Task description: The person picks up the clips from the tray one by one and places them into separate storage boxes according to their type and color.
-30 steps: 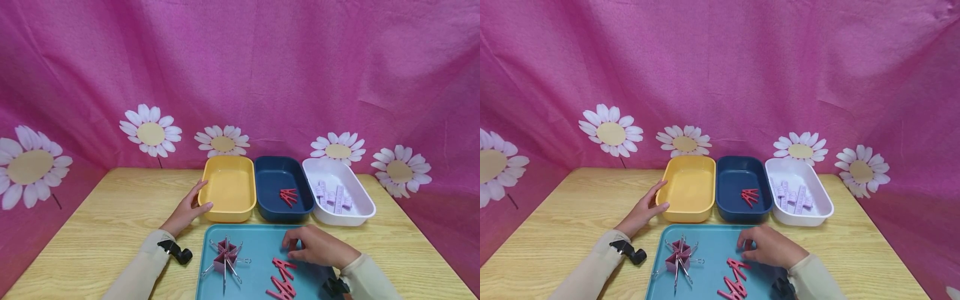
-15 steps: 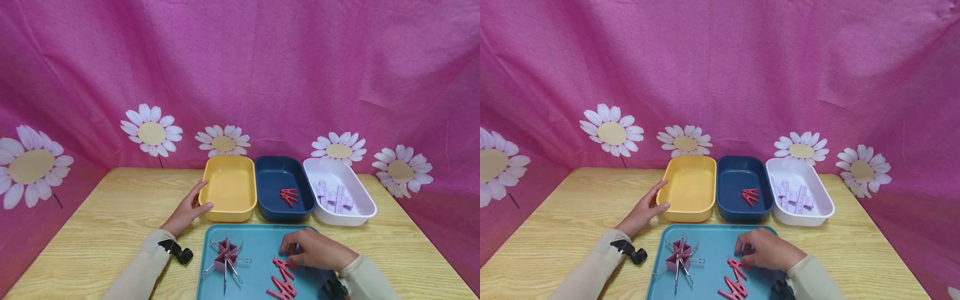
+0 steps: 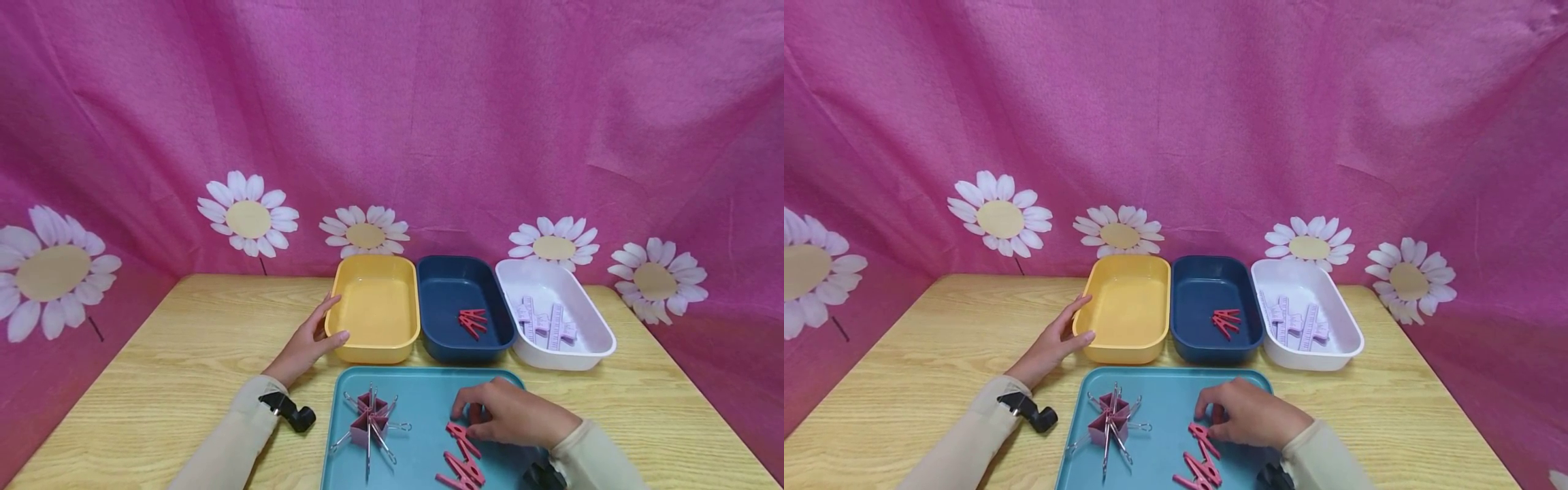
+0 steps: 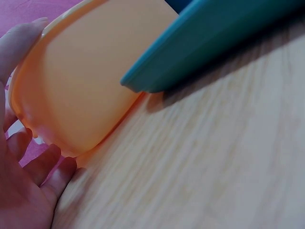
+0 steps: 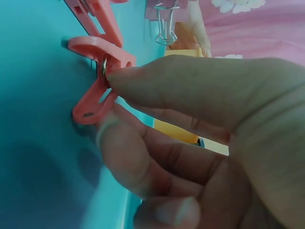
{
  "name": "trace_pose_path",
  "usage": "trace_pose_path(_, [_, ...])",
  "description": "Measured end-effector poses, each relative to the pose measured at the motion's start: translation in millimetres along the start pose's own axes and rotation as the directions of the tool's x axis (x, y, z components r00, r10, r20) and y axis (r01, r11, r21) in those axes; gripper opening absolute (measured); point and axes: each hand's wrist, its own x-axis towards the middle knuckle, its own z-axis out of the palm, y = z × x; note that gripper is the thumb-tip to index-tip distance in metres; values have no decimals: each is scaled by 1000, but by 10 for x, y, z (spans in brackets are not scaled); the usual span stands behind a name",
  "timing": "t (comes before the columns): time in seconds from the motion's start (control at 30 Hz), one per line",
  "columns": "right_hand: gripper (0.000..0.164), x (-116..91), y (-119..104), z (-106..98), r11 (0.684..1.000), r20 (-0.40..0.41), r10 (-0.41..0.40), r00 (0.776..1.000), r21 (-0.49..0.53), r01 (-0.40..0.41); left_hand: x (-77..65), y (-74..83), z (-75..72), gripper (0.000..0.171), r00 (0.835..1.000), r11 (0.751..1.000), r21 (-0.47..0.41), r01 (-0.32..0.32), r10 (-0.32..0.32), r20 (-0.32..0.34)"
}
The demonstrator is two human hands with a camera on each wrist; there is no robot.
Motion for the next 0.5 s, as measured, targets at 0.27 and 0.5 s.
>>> trace_pose_path(0.27, [24,9,4,20,1000,8,-11,1000,0,11,2,-10,4,73,1000,1000,-2,-16,16,3])
trace_pose_path(0.5, [30,12,-2,43,999,21,-35,999,1,35,14,-22,1,73,1000,1000,-14,-15,15,5])
